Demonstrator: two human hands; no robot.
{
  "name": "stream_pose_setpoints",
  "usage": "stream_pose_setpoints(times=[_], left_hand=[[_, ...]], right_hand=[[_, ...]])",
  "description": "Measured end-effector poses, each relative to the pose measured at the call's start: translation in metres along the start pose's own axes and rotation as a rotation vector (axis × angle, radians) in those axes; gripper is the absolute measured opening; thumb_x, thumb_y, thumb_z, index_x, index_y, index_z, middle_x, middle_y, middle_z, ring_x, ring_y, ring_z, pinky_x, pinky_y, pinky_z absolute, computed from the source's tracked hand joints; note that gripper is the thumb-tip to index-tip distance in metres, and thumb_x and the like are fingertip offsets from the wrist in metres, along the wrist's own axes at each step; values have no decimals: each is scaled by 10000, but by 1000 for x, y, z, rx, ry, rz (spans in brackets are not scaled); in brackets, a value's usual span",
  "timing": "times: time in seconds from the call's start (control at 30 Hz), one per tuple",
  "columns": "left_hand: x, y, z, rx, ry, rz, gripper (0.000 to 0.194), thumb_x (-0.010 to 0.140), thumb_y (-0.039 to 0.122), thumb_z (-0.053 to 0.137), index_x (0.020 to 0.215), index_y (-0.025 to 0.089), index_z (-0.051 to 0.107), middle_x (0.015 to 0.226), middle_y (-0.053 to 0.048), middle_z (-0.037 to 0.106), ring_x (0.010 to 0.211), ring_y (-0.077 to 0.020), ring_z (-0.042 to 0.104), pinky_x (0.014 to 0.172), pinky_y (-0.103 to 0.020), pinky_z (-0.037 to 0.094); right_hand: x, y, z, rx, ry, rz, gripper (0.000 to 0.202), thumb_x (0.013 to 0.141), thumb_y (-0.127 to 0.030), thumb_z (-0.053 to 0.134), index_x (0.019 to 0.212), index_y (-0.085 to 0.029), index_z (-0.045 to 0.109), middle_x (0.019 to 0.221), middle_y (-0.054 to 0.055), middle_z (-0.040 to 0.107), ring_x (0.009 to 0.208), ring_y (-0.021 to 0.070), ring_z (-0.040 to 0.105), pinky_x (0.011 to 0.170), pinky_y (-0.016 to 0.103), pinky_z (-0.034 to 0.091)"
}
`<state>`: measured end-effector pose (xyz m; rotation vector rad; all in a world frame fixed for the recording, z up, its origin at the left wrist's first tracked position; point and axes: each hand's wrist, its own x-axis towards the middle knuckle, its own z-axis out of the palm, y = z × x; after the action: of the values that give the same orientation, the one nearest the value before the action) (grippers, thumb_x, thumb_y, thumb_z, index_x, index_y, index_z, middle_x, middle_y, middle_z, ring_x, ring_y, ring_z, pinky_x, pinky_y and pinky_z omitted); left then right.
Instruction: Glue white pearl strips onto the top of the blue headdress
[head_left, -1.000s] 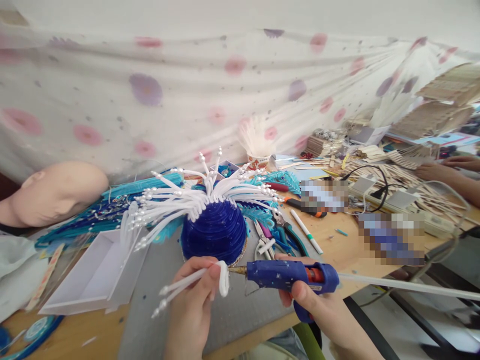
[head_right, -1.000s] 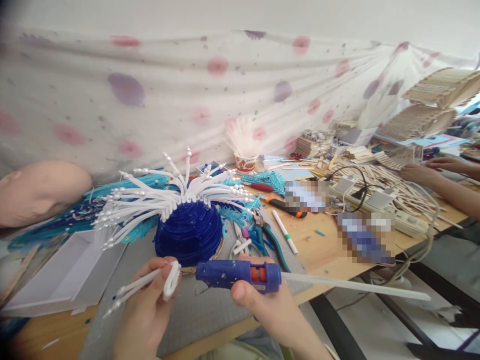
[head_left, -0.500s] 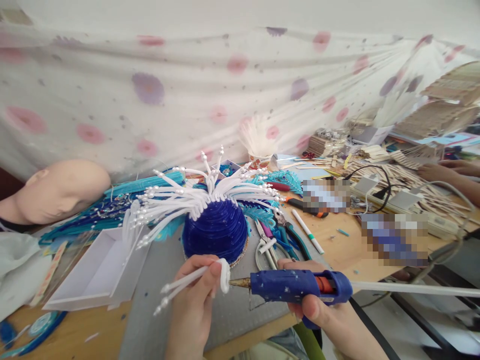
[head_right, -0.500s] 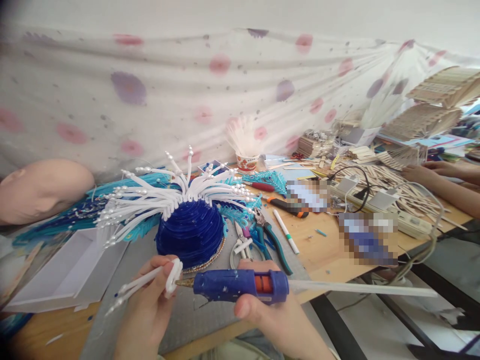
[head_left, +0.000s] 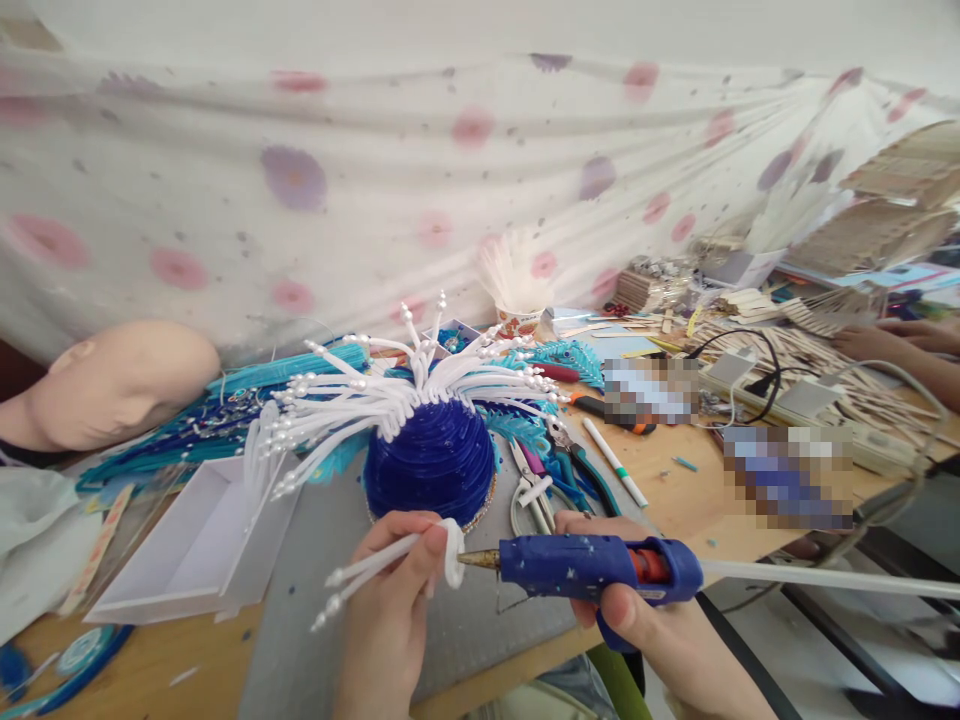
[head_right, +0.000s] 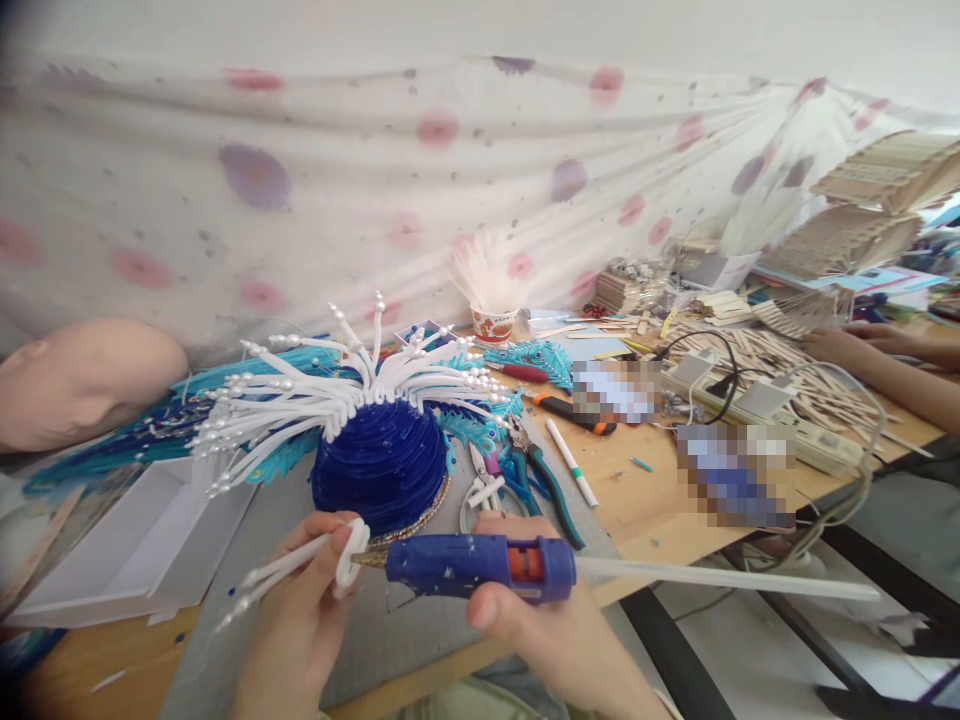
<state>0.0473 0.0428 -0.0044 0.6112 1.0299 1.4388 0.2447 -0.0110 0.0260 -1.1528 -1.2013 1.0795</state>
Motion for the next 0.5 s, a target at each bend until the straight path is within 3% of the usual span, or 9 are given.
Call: stream_pose_setpoints(times=[0.2,0.5], left_hand=[[-1,0,-1,-21,-27,9,379,457,407,992,597,169,732,659,-27,719,411,-44,474,393,-169,362],[-7,5,6,-97,42,2,382,401,370,1013,572,180,729,597,-11,702,394,-37,476,394,-144,379]], right_hand=[[-3,10,-5,-46,184,116,753,593,-824,772,1010,-198,753,625,11,624,532,170,537,543,307,472],[5,-1,-1,-130,118,149,767,604,-897,680,908,-195,738,553,-5,542,554,196,541,617,364,532]])
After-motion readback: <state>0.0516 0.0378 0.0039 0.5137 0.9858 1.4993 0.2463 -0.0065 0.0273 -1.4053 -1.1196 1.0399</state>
